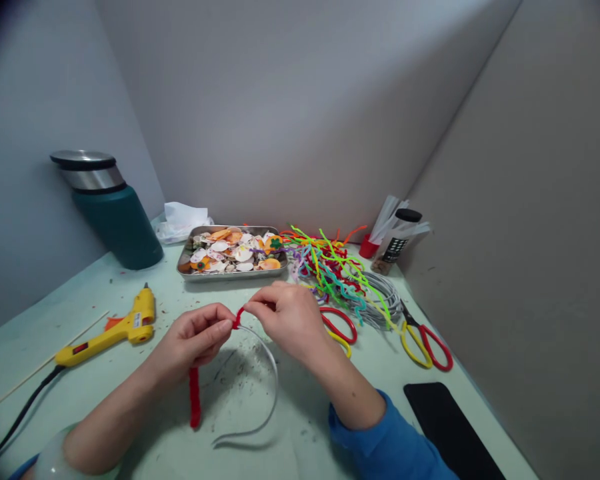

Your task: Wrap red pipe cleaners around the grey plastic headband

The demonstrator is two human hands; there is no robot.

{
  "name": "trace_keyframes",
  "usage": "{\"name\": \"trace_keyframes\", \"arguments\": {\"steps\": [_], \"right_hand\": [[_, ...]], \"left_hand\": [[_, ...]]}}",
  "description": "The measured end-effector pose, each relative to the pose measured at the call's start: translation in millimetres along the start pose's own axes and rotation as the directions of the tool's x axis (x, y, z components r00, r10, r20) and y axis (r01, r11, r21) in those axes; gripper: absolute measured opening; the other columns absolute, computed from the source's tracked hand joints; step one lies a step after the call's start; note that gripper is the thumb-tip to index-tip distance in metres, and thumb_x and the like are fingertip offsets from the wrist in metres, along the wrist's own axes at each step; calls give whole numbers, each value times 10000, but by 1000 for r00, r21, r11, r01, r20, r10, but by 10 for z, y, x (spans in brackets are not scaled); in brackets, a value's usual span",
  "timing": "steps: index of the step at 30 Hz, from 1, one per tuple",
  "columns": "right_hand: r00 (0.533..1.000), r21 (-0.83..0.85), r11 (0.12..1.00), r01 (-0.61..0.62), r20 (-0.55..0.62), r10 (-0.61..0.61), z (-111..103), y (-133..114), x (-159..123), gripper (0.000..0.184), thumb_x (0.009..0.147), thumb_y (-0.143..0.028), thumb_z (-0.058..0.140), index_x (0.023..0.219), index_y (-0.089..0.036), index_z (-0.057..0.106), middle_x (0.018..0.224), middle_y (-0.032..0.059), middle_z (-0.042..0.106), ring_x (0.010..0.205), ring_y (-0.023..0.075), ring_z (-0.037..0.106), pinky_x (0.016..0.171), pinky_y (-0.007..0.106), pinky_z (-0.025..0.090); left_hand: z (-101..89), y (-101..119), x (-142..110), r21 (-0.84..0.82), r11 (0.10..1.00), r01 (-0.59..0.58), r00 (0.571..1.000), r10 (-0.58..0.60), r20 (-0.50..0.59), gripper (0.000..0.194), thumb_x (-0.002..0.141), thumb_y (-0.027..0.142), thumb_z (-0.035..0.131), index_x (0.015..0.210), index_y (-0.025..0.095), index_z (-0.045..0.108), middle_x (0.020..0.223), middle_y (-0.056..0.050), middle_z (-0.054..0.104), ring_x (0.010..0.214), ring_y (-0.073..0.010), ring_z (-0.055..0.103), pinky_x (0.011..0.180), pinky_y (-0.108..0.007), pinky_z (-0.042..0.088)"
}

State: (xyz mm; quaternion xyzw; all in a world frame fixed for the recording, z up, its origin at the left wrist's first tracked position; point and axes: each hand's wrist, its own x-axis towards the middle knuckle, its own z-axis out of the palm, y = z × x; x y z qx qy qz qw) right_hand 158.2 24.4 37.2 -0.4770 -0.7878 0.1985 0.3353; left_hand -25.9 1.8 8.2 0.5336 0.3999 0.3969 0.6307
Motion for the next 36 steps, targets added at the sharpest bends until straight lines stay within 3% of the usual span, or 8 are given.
{"name": "trace_keyframes", "arguments": {"steps": [5,13,17,22,25,31,34,36], "right_hand": [[992,143,986,-90,104,75,48,69,25,185,811,-302,609,713,-198,727,659,2,672,614,132,550,557,244,345],[996,69,995,-68,68,63,115,91,13,238,816,-310,583,651,-178,692,608,-9,608,572,108,477,521,230,285],[997,32,998,-60,60,58,111,88,21,242,813,-296,573,640,-173,689,572,-15,571,555,105,456,520,235,277],[940,210,946,-248,288,183,90,125,45,230,771,-329,612,663,-155,717,539,-18,544,534,103,433,494,222,291],[883,337,873,-353,427,192,99,188,50,223,718,-352,674,690,-140,737,577,-1,603,562,111,473,529,222,339],[827,463,772,-436,545,140,174,299,38,248,672,-382,725,699,-137,744,610,16,641,578,109,514,550,219,361],[852,401,830,-387,500,155,184,300,51,269,738,-395,671,730,-133,734,621,15,638,584,116,518,540,222,354],[919,340,895,-289,360,161,173,271,64,264,808,-369,601,808,-140,732,710,30,665,658,136,553,586,235,382]], "left_hand": [[-1,-5,-3,-37,999,-18,1000,18,-23,280,753,443,647,748,177,559,478,89,341,387,-40,208,377,-183,160],[47,-10,8,187,972,-145,977,170,-125,159,754,301,651,768,176,554,634,28,511,550,-91,415,505,-201,326],[77,-19,13,212,966,-150,962,192,-195,169,742,285,653,836,193,547,563,64,455,508,-90,374,481,-196,290],[90,-4,-9,231,957,-175,958,219,-185,190,726,281,670,885,201,603,521,79,401,487,-87,350,471,-196,272],[100,-2,-13,222,960,-172,955,217,-200,160,705,283,688,824,197,623,561,41,511,522,-104,441,492,-208,323],[91,-17,10,223,966,-132,968,173,-180,141,736,301,665,801,176,651,729,-53,693,679,-174,615,625,-257,452],[58,-15,31,240,963,-120,963,171,-208,156,735,313,672,784,166,664,736,-53,695,667,-155,596,608,-235,439],[30,-18,50,219,971,-93,952,151,-268,171,723,326,685,774,165,658,672,-23,658,565,-111,531,520,-203,388]]}}
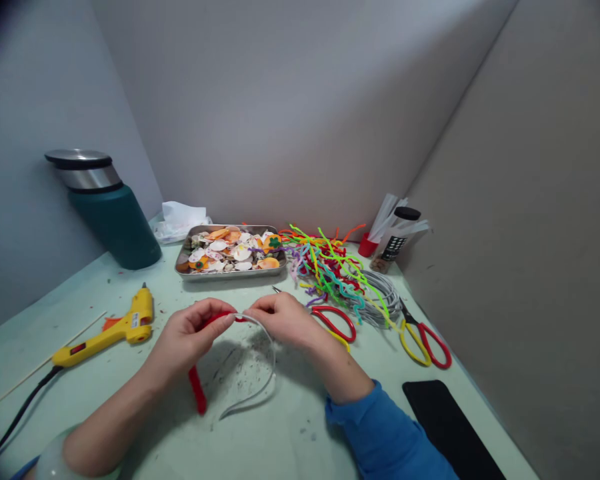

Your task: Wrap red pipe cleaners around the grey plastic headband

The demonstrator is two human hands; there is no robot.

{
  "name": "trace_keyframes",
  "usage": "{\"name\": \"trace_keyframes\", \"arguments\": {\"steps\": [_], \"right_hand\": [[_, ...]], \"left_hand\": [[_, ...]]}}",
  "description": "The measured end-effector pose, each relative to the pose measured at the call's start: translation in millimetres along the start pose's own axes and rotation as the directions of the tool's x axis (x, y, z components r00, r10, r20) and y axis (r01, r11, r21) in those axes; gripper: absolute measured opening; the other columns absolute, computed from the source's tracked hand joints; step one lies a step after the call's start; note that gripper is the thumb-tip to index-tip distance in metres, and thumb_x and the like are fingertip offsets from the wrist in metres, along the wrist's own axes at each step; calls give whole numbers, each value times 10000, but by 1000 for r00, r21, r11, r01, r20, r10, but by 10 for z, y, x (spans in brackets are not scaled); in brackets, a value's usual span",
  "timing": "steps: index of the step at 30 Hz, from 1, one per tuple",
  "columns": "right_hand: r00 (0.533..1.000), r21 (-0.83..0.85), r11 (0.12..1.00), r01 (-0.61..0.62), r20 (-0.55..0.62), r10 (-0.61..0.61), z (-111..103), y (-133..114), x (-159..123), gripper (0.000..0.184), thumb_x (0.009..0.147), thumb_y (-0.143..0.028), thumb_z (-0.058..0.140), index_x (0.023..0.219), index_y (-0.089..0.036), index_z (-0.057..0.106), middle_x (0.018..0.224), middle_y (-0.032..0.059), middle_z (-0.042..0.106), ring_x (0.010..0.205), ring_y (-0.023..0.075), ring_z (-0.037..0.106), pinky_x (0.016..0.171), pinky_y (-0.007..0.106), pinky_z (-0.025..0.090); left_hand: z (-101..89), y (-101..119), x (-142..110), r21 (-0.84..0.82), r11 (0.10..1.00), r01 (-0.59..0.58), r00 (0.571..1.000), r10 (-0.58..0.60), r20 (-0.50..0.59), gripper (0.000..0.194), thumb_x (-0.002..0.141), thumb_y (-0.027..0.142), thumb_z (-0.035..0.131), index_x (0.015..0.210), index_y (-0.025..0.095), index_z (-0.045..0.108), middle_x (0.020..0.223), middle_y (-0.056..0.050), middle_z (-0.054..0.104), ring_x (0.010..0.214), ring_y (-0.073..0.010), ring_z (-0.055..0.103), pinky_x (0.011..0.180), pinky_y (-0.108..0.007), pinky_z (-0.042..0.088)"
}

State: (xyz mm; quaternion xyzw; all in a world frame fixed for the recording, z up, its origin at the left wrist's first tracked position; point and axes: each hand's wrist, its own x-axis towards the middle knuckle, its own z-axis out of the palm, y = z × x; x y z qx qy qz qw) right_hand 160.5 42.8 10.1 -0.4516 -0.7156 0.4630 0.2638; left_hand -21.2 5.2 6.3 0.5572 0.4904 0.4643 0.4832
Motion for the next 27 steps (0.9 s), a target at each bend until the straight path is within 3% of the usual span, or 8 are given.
{"name": "trace_keyframes", "arguments": {"steps": [3,7,13,16,20,23,27], "right_hand": [[963,-150,976,158,-193,-186,11,-97,-26,239,869,-301,533,935,-167,720,920,55,688,856,165,588,753,268,417],[946,-205,942,267,-132,-297,83,-231,-100,189,881,-262,529,892,-186,702,872,28,688,821,143,591,732,247,415],[931,-262,931,255,-193,-309,192,-215,-121,117,847,-199,558,804,-178,665,734,-6,657,666,111,551,628,223,381],[924,-233,942,242,-240,-297,189,-175,-98,120,836,-188,554,769,-176,653,696,-11,642,638,108,536,604,220,375],[918,-138,972,188,-327,-224,149,-115,-42,127,828,-226,550,753,-166,632,647,-12,598,589,109,502,556,223,366],[910,-61,986,158,-379,-169,126,-64,-2,131,823,-276,563,787,-165,622,639,-15,570,587,113,488,555,228,370],[935,-70,982,176,-301,-189,127,-56,-2,166,831,-325,565,861,-179,639,644,-20,556,595,116,474,557,233,358]], "left_hand": [[-22,-27,39,-48,995,86,995,-88,-38,214,711,362,690,770,162,639,520,41,534,399,-52,347,394,-188,248],[-25,-58,68,-84,986,143,989,-144,-14,264,692,398,695,753,154,614,435,84,407,349,-37,254,353,-186,162],[11,-46,40,-136,963,235,972,-230,50,291,692,409,699,749,153,573,421,104,350,336,-31,225,325,-165,157],[7,-30,27,-312,894,323,945,-287,156,297,752,442,643,746,160,551,478,86,390,348,-26,199,314,-159,159],[-27,-19,37,-511,783,355,934,-272,232,302,858,426,501,780,144,574,602,26,507,361,-36,270,315,-175,259],[-42,-12,43,-500,795,344,934,-236,267,297,873,364,497,708,127,570,603,18,506,361,-34,300,331,-181,312],[-42,-9,33,-476,802,360,928,-253,275,221,836,296,584,696,129,557,589,37,482,359,-9,256,311,-140,223]]}}
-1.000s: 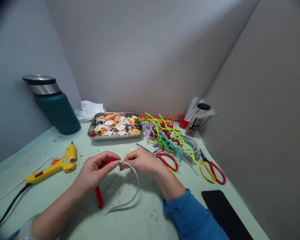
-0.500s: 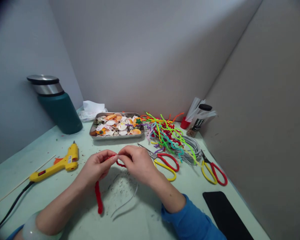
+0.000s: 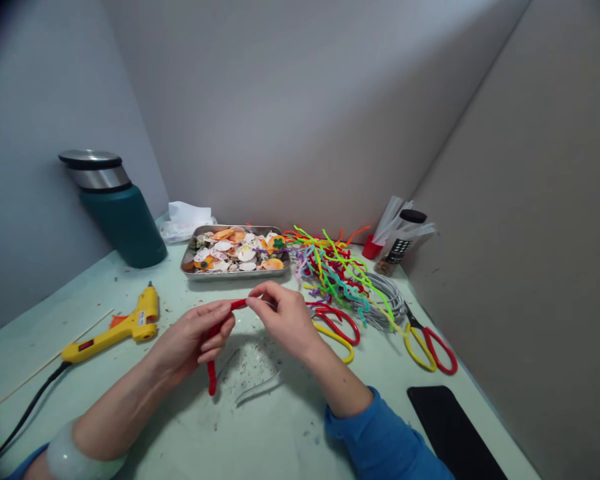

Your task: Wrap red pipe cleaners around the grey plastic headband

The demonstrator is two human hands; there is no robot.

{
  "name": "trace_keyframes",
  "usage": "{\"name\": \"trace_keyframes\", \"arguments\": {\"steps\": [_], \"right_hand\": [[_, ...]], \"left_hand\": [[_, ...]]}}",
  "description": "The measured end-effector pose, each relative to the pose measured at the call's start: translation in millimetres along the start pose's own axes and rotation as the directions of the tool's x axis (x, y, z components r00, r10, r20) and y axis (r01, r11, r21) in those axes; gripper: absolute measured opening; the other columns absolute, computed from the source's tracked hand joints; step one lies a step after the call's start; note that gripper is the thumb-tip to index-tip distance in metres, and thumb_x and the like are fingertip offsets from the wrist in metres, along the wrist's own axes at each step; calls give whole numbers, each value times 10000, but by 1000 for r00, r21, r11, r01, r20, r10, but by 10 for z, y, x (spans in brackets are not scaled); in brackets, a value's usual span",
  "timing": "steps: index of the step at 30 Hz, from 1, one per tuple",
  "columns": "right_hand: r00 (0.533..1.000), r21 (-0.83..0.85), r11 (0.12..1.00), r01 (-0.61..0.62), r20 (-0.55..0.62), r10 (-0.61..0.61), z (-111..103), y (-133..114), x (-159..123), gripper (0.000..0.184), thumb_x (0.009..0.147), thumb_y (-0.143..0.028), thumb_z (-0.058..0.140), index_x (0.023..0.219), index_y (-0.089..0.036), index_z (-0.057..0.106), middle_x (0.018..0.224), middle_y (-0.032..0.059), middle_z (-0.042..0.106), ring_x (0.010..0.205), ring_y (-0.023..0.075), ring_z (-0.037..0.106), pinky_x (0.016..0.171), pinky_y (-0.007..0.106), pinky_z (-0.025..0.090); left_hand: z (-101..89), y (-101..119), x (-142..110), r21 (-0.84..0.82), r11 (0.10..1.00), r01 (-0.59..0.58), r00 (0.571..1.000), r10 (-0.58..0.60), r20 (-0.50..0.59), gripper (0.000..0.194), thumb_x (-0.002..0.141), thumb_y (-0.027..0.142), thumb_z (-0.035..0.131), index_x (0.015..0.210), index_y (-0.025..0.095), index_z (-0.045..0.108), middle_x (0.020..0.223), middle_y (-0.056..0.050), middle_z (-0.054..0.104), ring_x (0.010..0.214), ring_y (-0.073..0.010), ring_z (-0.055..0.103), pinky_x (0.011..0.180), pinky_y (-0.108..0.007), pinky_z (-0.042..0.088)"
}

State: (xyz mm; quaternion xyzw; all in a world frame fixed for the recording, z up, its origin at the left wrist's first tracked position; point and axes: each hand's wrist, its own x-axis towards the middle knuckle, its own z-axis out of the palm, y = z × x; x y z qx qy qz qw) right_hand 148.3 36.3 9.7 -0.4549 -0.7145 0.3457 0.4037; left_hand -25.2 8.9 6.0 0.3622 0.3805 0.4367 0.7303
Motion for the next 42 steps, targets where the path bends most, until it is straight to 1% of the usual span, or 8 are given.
{"name": "trace_keyframes", "arguments": {"steps": [3,8,13,21,28,33,37,42], "right_hand": [[1000,39,999,-6,16,6,-23,-26,0,168,829,-315,556,802,-170,636,668,-7,572,622,121,486,576,239,366],[981,206,969,-133,-110,158,-108,11,59,190,784,-345,586,753,-157,599,606,-24,502,541,99,415,502,226,320],[964,272,940,-206,-110,243,-126,75,89,223,762,-379,602,737,-159,582,571,-39,467,484,80,334,445,220,241],[975,292,934,-208,-19,223,-119,77,86,227,773,-381,583,791,-157,611,557,-53,433,466,74,322,432,220,231],[972,322,924,-208,-38,232,-106,66,80,239,753,-400,600,753,-160,592,550,-55,429,452,68,311,417,215,222],[953,416,872,-258,-41,301,-102,57,95,252,702,-407,637,726,-164,573,518,-63,423,414,56,267,396,216,168],[919,489,824,-284,-106,380,-129,92,116,260,682,-391,661,742,-157,566,519,-67,416,400,42,235,387,208,125],[886,557,768,-317,-114,449,-161,153,128,273,681,-387,680,753,-152,560,514,-76,409,386,30,219,384,205,107]], "left_hand": [[-11,-8,4,-39,999,-24,1000,24,1,242,865,332,536,755,124,592,620,17,513,369,-21,290,314,-150,281],[-34,-6,17,-84,994,-74,997,76,28,195,864,265,523,852,105,633,757,-40,593,446,-61,430,442,-248,486],[-55,-9,24,-79,995,-67,997,69,30,143,818,206,592,898,98,640,724,-20,576,427,-43,401,371,-189,400],[-97,-17,47,-118,992,-54,999,54,-9,116,793,179,626,865,88,628,609,19,528,385,-5,279,311,-121,224],[-65,-10,35,-96,994,-60,998,57,-29,163,791,193,624,919,92,635,687,-18,610,377,-31,375,311,-157,344],[-54,-4,35,-84,996,-28,998,23,-61,152,831,211,584,887,85,647,809,-88,685,458,-77,543,438,-212,488],[-39,12,28,-50,999,8,995,-13,-102,188,864,236,536,900,86,643,825,-119,695,526,-122,603,491,-260,526],[-45,15,38,3,999,36,988,-35,-153,131,834,188,578,893,91,643,785,-92,676,539,-106,595,501,-232,518]]}}
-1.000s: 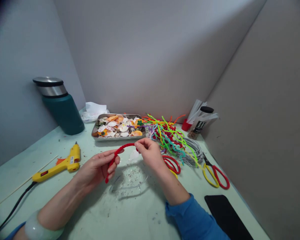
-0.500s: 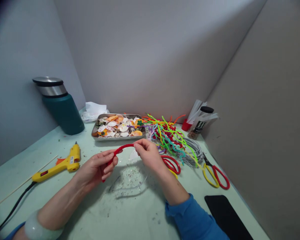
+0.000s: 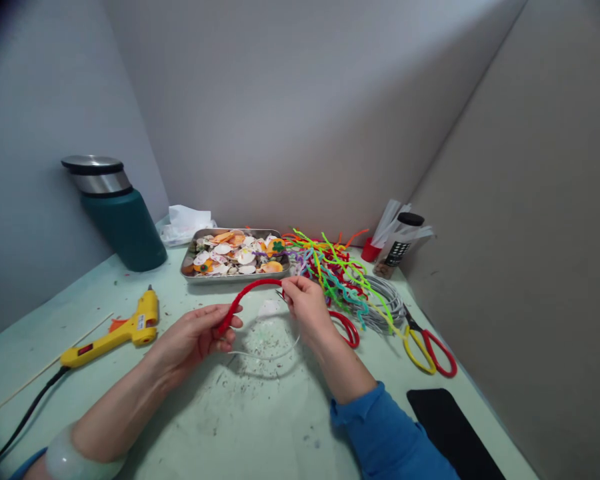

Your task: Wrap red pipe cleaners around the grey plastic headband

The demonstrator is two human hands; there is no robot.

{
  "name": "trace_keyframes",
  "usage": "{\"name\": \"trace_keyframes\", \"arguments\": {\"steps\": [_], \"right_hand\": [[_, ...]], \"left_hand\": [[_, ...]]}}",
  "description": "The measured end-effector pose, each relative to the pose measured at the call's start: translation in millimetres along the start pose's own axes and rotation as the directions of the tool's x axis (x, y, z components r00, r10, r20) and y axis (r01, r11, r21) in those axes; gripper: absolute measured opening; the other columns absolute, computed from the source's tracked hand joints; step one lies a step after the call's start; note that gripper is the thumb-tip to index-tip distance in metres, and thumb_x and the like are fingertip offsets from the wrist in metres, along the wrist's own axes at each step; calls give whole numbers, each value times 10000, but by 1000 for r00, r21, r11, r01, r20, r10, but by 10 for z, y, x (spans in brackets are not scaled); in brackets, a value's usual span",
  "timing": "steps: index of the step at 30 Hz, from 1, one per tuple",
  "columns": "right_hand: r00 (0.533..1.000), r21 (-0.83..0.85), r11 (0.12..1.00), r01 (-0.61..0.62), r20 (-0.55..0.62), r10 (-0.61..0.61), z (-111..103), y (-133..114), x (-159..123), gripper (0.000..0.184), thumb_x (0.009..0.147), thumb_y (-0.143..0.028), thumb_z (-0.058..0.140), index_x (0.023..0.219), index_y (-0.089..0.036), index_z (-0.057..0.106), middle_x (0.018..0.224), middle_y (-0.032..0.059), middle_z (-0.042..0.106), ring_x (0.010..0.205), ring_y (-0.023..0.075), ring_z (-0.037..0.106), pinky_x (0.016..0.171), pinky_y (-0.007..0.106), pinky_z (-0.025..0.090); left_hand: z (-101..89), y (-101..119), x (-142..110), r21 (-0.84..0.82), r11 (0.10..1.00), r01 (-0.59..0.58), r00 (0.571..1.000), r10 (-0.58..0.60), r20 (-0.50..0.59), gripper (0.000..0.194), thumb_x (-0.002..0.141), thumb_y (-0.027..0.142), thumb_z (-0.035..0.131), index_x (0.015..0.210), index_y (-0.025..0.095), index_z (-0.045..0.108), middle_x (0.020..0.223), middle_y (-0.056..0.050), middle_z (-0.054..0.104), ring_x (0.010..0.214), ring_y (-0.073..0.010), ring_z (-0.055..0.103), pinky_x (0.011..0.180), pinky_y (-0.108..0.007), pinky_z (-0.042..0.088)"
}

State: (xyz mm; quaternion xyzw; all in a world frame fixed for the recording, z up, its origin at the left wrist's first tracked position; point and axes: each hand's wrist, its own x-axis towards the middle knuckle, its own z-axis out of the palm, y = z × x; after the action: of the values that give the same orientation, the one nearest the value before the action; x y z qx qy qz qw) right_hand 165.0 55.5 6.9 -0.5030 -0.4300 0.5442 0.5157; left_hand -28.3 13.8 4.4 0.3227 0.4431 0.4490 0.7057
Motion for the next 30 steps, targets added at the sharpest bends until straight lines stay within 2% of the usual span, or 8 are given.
{"name": "trace_keyframes", "arguments": {"steps": [5,13,17,22,30], "right_hand": [[999,6,1000,2,39,-2,2,2,-4,281,667,-391,692,746,-156,559,501,-80,416,384,30,216,388,209,105],[997,-26,999,32,73,-30,49,-25,-55,255,676,-378,674,725,-164,546,497,-81,401,390,38,215,390,215,100],[995,-38,998,51,83,-47,72,-17,-66,258,674,-391,667,721,-166,550,502,-79,399,403,45,225,390,216,119],[993,-38,998,55,103,-51,86,8,-61,259,672,-398,661,720,-166,557,496,-80,401,402,48,231,392,215,128],[990,-41,997,68,124,-63,86,25,-61,256,685,-400,656,702,-168,549,500,-81,410,398,47,244,382,210,141]], "left_hand": [[-24,-26,26,2,1000,-24,1000,24,17,121,803,218,628,832,101,640,680,-38,623,498,-86,541,492,-220,497],[-7,-16,1,-5,999,-41,998,41,37,197,760,289,675,852,120,632,640,2,572,477,-86,500,495,-246,489],[2,-18,-1,3,998,-55,997,55,58,246,754,324,670,881,117,631,638,12,552,462,-80,468,476,-245,461],[-6,-31,17,20,997,-74,995,73,64,276,773,367,639,890,118,621,580,52,468,417,-53,356,383,-192,331],[-34,-69,25,85,990,-112,992,106,72,250,798,394,599,840,148,601,530,72,401,403,-58,310,373,-189,313]]}}
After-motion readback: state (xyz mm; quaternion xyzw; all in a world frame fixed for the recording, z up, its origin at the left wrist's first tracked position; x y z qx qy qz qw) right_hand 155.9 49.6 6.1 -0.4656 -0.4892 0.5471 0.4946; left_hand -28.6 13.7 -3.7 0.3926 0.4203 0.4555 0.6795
